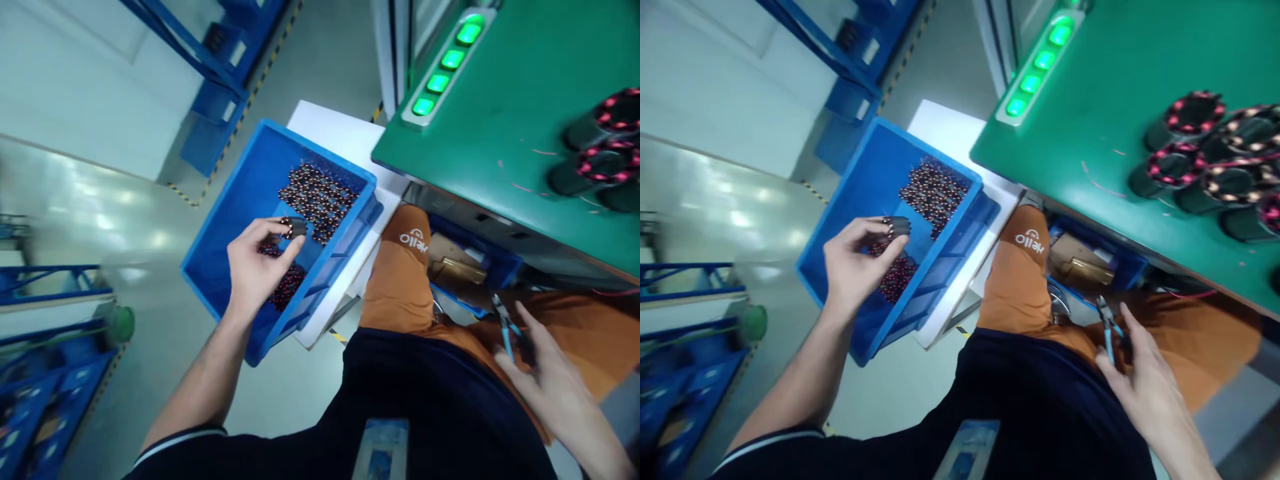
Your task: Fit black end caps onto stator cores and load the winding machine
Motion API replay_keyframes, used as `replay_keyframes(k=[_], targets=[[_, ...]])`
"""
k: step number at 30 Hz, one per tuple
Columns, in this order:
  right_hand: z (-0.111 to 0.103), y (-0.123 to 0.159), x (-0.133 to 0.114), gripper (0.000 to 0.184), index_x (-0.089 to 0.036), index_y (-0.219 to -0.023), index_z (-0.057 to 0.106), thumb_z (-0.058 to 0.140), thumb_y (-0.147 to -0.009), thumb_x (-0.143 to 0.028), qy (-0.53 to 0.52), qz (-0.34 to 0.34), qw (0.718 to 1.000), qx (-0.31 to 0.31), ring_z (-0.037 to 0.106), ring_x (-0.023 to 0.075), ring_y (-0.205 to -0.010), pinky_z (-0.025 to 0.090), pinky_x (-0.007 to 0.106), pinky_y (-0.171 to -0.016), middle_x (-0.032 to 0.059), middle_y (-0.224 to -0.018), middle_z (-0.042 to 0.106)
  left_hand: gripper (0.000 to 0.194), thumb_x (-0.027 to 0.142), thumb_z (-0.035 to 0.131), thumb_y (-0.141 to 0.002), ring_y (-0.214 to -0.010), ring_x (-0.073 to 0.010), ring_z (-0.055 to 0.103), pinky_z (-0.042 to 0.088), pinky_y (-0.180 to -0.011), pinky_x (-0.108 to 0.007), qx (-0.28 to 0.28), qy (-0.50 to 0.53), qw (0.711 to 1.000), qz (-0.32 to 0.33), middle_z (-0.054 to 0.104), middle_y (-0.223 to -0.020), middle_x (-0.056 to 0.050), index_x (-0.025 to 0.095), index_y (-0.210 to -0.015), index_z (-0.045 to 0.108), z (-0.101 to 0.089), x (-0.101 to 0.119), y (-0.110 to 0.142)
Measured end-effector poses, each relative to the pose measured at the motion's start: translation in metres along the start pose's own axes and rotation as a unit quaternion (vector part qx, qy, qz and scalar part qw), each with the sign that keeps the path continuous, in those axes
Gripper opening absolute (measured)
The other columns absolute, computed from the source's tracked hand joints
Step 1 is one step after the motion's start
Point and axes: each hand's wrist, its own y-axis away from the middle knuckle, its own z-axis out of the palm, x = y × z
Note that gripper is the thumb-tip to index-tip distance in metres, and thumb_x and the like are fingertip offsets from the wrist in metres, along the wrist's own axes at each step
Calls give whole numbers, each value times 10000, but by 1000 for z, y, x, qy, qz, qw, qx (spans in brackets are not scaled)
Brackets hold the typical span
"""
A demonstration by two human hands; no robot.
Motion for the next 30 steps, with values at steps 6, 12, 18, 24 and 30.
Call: replay_keyframes(k=[6, 12, 18, 24, 30], targets=[[-8, -20, -3, 1013, -351, -1935, 498, 590, -1072, -874, 15, -32, 999, 4, 905, 536, -1155, 768, 759, -978, 250, -1591, 813, 161, 295, 976, -943, -969, -251, 811, 678, -1126, -472, -145, -109, 976, -124, 880, -1023, -67, 187, -934, 857, 17, -84, -47], [-10, -28, -12, 967, -375, -1880, 568, 634, -1043, -854, 12, -37, 999, 6, 885, 514, -1100, 734, 724, -900, 266, -1460, 836, 269, 398, 908, -1146, -1023, -215, 850, 749, -1016, -439, -215, -40, 956, -197, 855, -1104, -53, 145, -1163, 819, 49, -107, -49], [-14, -26, -55, 797, -208, -1543, 776, 698, -933, -713, -73, 10, 997, -5, 879, 500, -1226, 708, 726, -1099, 242, -1386, 864, 269, 276, 921, -949, -1198, -311, 896, 718, -1217, -566, -173, 23, 973, -152, 916, -1218, -120, 193, -1165, 782, 19, -51, -71], [-12, -23, -105, 373, -258, -1264, 820, 662, -957, -396, -119, -3, 993, -14, 842, 353, -1151, 698, 544, -1103, 134, -1223, 841, 393, 508, 912, -990, -1276, -334, 891, 666, -1239, -502, -118, 73, 966, 218, 937, -1380, -63, 252, -1287, 880, 26, 116, -102], [-8, -3, -108, 309, -263, -1340, 782, 645, -1068, -316, -146, -34, 989, 19, 788, 285, -1168, 664, 430, -1096, 88, -1241, 782, 177, 438, 836, -1147, -1573, -362, 742, 624, -1331, -547, -159, 59, 848, 502, 837, -1573, -88, 278, -1203, 888, 127, 243, -97]])
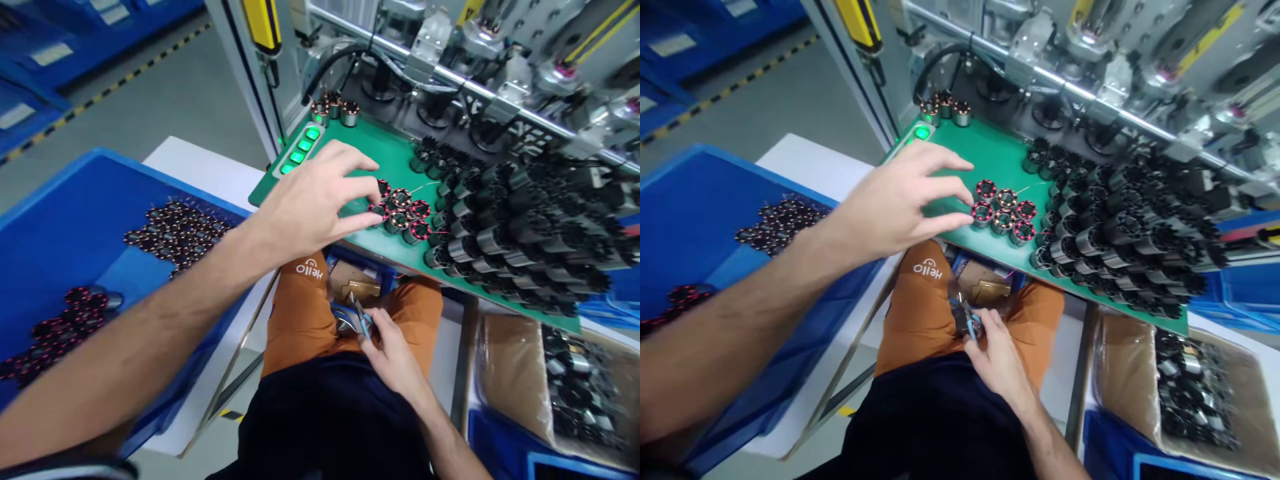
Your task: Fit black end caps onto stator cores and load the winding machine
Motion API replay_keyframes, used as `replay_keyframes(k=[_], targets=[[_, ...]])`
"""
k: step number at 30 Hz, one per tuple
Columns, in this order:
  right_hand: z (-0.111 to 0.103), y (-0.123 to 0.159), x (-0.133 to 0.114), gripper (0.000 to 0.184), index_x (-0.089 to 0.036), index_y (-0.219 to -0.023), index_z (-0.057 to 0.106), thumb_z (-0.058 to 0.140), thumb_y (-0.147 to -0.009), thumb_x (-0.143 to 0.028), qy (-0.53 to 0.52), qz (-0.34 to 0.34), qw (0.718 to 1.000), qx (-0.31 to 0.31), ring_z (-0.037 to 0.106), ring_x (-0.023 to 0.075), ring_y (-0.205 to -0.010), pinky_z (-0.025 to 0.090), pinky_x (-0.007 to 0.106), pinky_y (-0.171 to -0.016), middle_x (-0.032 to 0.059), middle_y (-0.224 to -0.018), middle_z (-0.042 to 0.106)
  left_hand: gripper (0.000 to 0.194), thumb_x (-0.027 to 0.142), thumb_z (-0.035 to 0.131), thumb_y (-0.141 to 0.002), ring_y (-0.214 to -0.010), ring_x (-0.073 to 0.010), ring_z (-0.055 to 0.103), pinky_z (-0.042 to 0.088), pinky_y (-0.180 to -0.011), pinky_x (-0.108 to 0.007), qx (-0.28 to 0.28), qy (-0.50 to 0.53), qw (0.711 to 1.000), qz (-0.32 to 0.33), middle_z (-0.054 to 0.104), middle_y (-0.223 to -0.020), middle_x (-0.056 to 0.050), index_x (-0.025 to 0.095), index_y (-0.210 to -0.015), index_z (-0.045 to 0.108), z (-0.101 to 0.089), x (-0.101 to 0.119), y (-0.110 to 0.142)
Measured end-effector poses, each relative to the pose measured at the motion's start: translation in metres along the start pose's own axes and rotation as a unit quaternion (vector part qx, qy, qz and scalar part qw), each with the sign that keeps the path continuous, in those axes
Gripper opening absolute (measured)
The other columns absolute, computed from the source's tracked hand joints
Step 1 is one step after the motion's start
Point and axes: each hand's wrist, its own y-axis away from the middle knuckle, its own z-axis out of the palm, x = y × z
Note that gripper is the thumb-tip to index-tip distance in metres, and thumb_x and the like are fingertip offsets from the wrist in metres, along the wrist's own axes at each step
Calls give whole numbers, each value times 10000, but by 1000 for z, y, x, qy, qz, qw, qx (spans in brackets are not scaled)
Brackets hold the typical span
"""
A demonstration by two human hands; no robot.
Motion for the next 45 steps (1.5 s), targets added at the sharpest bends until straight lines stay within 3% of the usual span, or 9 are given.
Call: replay_keyframes(k=[4, 9, 12, 15, 18, 21, 26, 36, 45], targets=[[-12, 20, 18, 226, -250, -1227, 773, 654, -1037, -284, -36, 11, 999, 16, 760, 247, -1035, 650, 370, -973, 54, -1131, 765, 185, 392, 916, -1082, -1636, -456, 653, 574, -1382, -692, 21, -33, 998, -58, 772, -1643, -165, 243, -1175, 858, 61, -4, -5], [-21, 37, 46, 202, -239, -1163, 782, 673, -1008, -307, -64, 55, 996, 39, 726, 222, -866, 631, 345, -829, 14, -967, 738, 332, 480, 1087, -914, -1718, -462, 566, 382, -1537, -716, 55, 93, 985, -133, 756, -1710, -88, 256, -1008, 860, 86, -19, 2], [-20, 40, 50, 205, -238, -1147, 800, 690, -1003, -333, -85, 57, 993, 54, 732, 220, -844, 626, 343, -795, 19, -960, 768, 399, 485, 1144, -842, -1673, -400, 594, 393, -1547, -651, 96, 140, 970, -173, 840, -1549, -45, 246, -945, 841, 79, -6, 6], [-21, 43, 44, 324, -223, -1310, 826, 707, -1033, -341, -120, 44, 988, 82, 786, 242, -955, 663, 377, -889, 59, -1078, 826, 179, 394, 991, -1033, -1401, -304, 795, 642, -1329, -510, 141, 192, 952, -191, 892, -1312, -34, 280, -1054, 854, 60, 39, 23], [-26, 49, 30, 479, -228, -1576, 773, 678, -1123, -350, -164, 33, 980, 111, 818, 253, -1076, 684, 407, -997, 82, -1191, 847, 97, 305, 928, -1031, -1134, -257, 884, 735, -998, -413, 132, 208, 954, -169, 911, -1188, -16, 288, -1012, 834, 43, 92, 48], [-38, 56, 9, 537, -291, -1674, 756, 674, -1144, -261, -183, -11, 976, 120, 799, 225, -1077, 682, 387, -1011, 58, -1223, 839, 168, 262, 969, -944, -1091, -260, 887, 736, -928, -429, 106, 186, 963, -163, 921, -1219, -10, 300, -982, 809, 40, 121, 70], [-52, 53, -25, 765, -375, -1749, 726, 639, -1056, -63, -136, -112, 979, 105, 684, 200, -956, 641, 338, -844, 20, -1158, 782, 314, 356, 1086, -924, -970, -232, 881, 709, -770, -376, 129, 180, 964, -149, 914, -1119, -4, 303, -915, 776, 56, 123, 92], [-44, 47, -35, 797, -406, -1783, 687, 613, -1064, -69, -155, -132, 977, 66, 758, 259, -1195, 702, 462, -1063, 49, -1394, 823, 316, 428, 1084, -981, -913, -191, 864, 691, -727, -360, 121, 172, 967, -146, 916, -1134, 7, 319, -926, 792, 52, 119, 109], [-44, 46, -41, 812, -398, -1706, 789, 655, -980, -60, -126, -151, 976, 98, 697, 206, -875, 640, 364, -796, 5, -1017, 757, 324, 402, 1131, -927, -948, -189, 870, 717, -791, -329, 120, 211, 959, -145, 921, -1173, 17, 315, -928, 819, 50, 120, 113]])
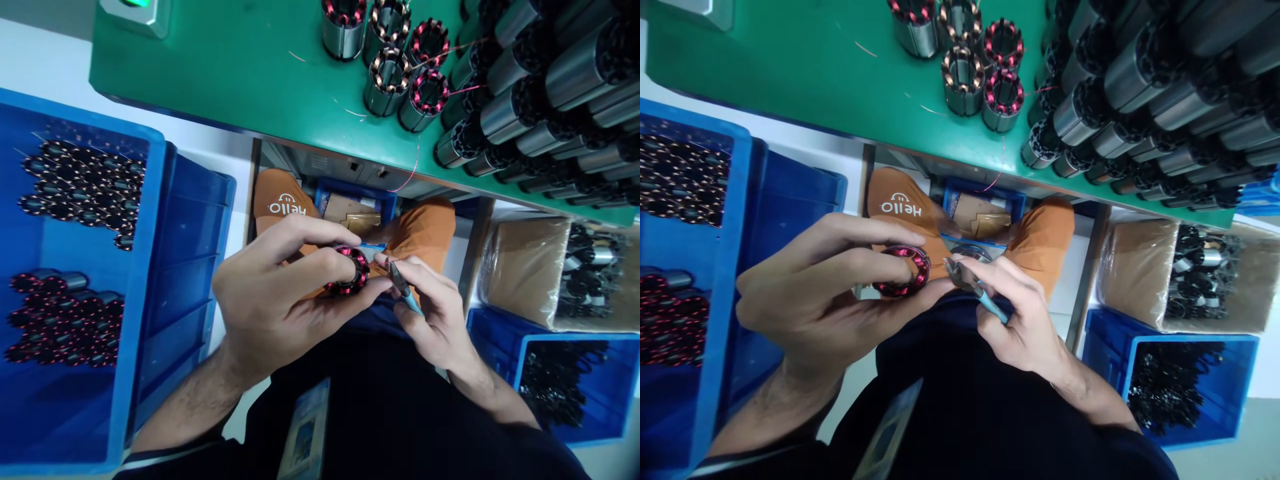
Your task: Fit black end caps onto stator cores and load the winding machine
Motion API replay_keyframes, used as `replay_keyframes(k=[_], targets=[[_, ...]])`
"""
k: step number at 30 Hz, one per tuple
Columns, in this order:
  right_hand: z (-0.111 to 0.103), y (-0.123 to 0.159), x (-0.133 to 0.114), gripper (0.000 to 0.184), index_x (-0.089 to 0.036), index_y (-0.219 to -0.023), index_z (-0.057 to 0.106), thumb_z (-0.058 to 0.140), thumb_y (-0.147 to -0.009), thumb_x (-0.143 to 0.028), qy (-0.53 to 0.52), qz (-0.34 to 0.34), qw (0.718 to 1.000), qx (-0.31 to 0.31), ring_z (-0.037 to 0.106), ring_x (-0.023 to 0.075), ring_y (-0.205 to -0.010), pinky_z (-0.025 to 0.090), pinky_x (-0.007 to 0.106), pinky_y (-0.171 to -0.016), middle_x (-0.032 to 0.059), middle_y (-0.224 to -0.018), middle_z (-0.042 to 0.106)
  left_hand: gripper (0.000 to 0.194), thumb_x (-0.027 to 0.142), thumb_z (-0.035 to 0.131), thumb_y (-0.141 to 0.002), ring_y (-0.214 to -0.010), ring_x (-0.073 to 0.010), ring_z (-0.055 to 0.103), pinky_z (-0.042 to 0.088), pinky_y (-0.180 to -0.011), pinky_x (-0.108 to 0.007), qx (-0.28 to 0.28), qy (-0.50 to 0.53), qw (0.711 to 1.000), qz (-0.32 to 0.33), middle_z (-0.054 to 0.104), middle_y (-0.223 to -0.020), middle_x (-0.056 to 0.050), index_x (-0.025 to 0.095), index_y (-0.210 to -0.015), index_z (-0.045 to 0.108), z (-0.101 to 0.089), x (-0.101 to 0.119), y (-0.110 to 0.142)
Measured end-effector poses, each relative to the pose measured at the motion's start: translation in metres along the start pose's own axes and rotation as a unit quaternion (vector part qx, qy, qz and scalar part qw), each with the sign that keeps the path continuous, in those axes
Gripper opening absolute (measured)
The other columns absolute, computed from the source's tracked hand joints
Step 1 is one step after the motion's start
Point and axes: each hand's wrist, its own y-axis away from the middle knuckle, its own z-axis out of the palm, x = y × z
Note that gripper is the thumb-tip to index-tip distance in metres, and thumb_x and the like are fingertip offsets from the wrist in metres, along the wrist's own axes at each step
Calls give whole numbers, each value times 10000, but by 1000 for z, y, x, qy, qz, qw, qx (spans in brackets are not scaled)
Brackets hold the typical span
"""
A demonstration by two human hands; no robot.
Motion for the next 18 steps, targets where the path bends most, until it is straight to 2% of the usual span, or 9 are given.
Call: replay_keyframes(k=[3, 5, 7, 9, 12, 14, 16, 18], targets=[[2, 3, 0, 779, -374, -1650, 835, 658, -971, -35, -2, -3, 1000, 11, 724, 181, -828, 641, 329, -771, -5, -1009, 823, 324, 413, 1130, -920, -902, -197, 858, 700, -757, -334, 10, 12, 1000, 13, 921, -1131, 21, 313, -908, 822, 1, 1, 0], [4, 3, 2, 707, -347, -1582, 877, 656, -987, -36, -5, 4, 1000, 23, 773, 177, -840, 668, 325, -794, 6, -1086, 896, 315, 398, 1123, -925, -908, -207, 858, 700, -761, -347, 11, 22, 1000, 1, 916, -1127, 18, 313, -906, 819, 4, -2, 1], [4, 3, 6, 635, -317, -1519, 905, 655, -997, -56, 2, 19, 999, 43, 787, 178, -837, 677, 331, -789, 25, -1175, 929, 313, 374, 1117, -931, -972, -216, 866, 713, -809, -356, 8, 64, 997, -38, 903, -1131, 5, 308, -935, 812, 7, -6, 3], [1, 0, 12, 620, -300, -1526, 897, 661, -996, -83, 31, 37, 997, 66, 725, 172, -778, 638, 331, -727, 23, -1109, 894, 280, 354, 1084, -968, -1041, -221, 868, 728, -833, -351, 1, 157, 981, -111, 886, -1138, -14, 297, -990, 811, 12, -12, 6], [-5, -4, 22, 657, -295, -1635, 837, 721, -1003, -158, 111, 41, 990, 79, 631, 197, -797, 613, 370, -748, 0, -942, 712, 243, 404, 1032, -1025, -999, -205, 868, 741, -767, -306, -1, 314, 915, -253, 866, -1112, -31, 268, -1036, 830, 21, -18, 7], [-9, -6, 26, 653, -303, -1657, 823, 782, -1011, -217, 174, 14, 980, 92, 619, 224, -866, 632, 417, -815, 9, -955, 652, 321, 509, 1035, -1030, -935, -193, 875, 755, -762, -287, -3, 381, 864, -330, 865, -1064, -30, 252, -1030, 842, 27, -18, 6], [-10, -7, 30, 627, -330, -1637, 837, 817, -1018, -233, 230, -29, 965, 120, 624, 236, -900, 635, 442, -846, 19, -983, 653, 404, 596, 1046, -1014, -955, -199, 903, 775, -824, -285, -19, 433, 821, -372, 877, -1040, -26, 244, -1009, 848, 32, -15, 3], [-10, -8, 33, 620, -366, -1628, 844, 832, -1025, -222, 264, -68, 951, 147, 639, 240, -907, 627, 445, -839, 24, -997, 662, 426, 618, 1049, -1009, -989, -198, 921, 776, -879, -273, -27, 472, 793, -383, 893, -1038, -21, 243, -984, 849, 38, -11, 1]])
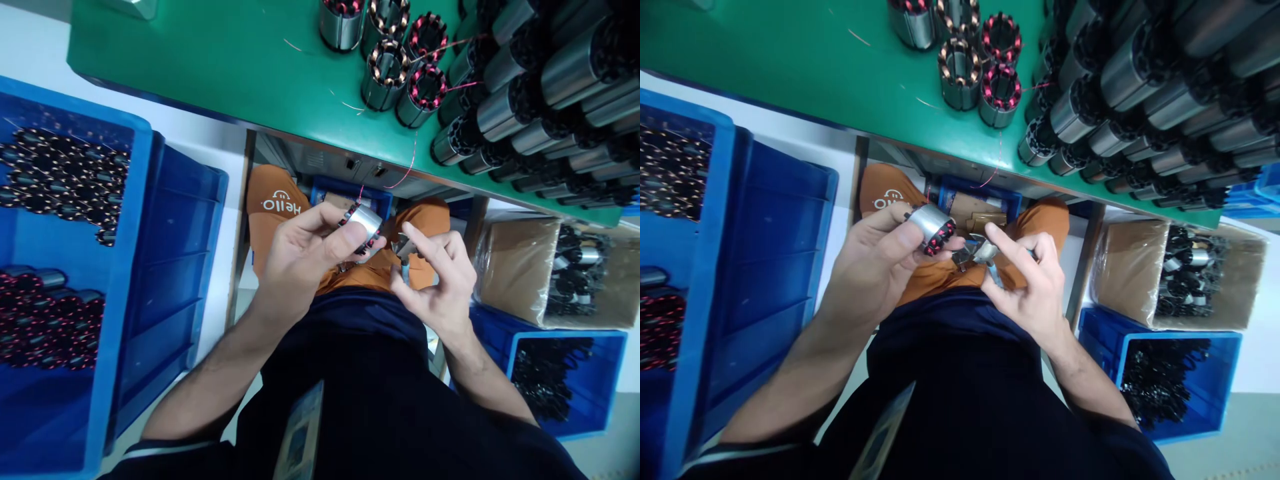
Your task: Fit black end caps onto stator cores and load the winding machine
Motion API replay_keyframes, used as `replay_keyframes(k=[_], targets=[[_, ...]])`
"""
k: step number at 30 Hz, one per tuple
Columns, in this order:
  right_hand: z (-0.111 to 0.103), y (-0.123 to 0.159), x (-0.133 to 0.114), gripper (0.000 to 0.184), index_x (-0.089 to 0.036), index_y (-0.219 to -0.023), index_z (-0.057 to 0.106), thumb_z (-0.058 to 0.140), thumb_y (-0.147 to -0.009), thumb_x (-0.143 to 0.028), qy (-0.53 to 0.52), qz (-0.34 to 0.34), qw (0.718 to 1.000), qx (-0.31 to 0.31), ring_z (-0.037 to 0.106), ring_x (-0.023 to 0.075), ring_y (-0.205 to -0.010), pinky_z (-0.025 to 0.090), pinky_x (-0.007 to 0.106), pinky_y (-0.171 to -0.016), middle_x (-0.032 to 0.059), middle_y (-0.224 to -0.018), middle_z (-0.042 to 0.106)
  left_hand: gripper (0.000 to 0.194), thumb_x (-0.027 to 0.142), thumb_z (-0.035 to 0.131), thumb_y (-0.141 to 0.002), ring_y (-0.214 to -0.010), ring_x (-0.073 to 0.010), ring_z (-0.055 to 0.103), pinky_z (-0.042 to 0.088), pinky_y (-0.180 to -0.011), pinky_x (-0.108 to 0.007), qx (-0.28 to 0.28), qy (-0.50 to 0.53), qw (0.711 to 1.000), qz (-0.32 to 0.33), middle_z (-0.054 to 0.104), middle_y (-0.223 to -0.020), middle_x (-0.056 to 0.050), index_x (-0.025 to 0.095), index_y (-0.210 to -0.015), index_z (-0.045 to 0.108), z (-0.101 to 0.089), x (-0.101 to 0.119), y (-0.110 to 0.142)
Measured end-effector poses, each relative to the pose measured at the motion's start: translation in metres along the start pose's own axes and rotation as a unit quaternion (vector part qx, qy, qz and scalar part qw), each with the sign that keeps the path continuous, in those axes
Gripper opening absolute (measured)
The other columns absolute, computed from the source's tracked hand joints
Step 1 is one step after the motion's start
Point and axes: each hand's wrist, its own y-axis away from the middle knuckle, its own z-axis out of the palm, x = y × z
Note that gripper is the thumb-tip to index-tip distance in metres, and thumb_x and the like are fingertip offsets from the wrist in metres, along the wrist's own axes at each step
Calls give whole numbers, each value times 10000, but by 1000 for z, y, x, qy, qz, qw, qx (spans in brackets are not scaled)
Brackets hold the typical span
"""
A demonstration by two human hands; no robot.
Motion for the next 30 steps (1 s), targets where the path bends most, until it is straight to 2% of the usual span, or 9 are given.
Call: replay_keyframes(k=[3, 7, 11, 15, 24, 27, 29, 30], targets=[[2, 0, 1, 645, -404, -1634, 838, 855, -1013, -233, 23, -30, 999, 23, 662, 251, -914, 626, 452, -815, 30, -1009, 673, 438, 619, 1072, -981, -1006, -196, 909, 772, -924, -282, -9, 14, 1000, -3, 888, -1020, -14, 246, -961, 842, 10, -2, -3], [2, -1, 1, 632, -396, -1622, 844, 863, -1008, -251, 20, -44, 998, 27, 667, 248, -908, 623, 445, -790, 40, -1029, 673, 466, 635, 1070, -973, -940, -177, 831, 748, -924, -310, -13, 9, 1000, 9, 830, -983, -5, 244, -935, 821, 17, -6, -6], [2, -2, 0, 625, -392, -1639, 836, 859, -1036, -230, 0, -38, 999, 26, 685, 239, -919, 637, 435, -800, 35, -1035, 681, 465, 580, 1087, -969, -883, -146, 759, 701, -896, -282, -19, 29, 999, 3, 766, -930, 11, 228, -902, 790, 22, -8, -8], [3, 0, 2, 594, -404, -1640, 835, 839, -1078, -210, -8, -24, 999, 21, 693, 216, -901, 644, 416, -815, 15, -1026, 712, 414, 510, 1082, -986, -852, -123, 727, 679, -865, -247, -33, 61, 998, -6, 781, -930, 9, 214, -897, 806, 25, -9, -8], [2, 4, 10, 819, -520, -1817, 688, 862, -1107, -151, -81, -17, 996, -14, 664, 204, -905, 632, 356, -810, 0, -1037, 720, 404, 506, 1101, -967, -824, -100, 718, 656, -835, -201, -27, 70, 997, -17, 791, -921, 5, 211, -901, 833, 26, -15, -7], [1, 4, 10, 721, -472, -1772, 748, 853, -1118, -188, -119, 18, 991, -58, 662, 197, -902, 639, 340, -824, -4, -1019, 702, 402, 530, 1066, -1003, -821, -115, 782, 695, -851, -227, 9, 58, 998, 14, 820, -931, 1, 221, -919, 825, 24, -25, -11], [3, 4, 15, 623, -389, -1732, 788, 799, -1131, -227, -125, 69, 985, -99, 668, 196, -873, 653, 349, -827, 6, -1029, 723, 398, 544, 1022, -1042, -834, -138, 831, 724, -875, -262, 54, 31, 997, 48, 840, -952, -7, 224, -932, 812, 18, -32, -13], [5, 5, 19, 632, -348, -1757, 762, 778, -1132, -260, -116, 101, 980, -127, 690, 203, -875, 671, 367, -845, 24, -1081, 764, 377, 520, 1004, -1056, -847, -147, 847, 729, -884, -273, 80, 4, 994, 74, 841, -962, -10, 223, -934, 806, 14, -34, -12]])
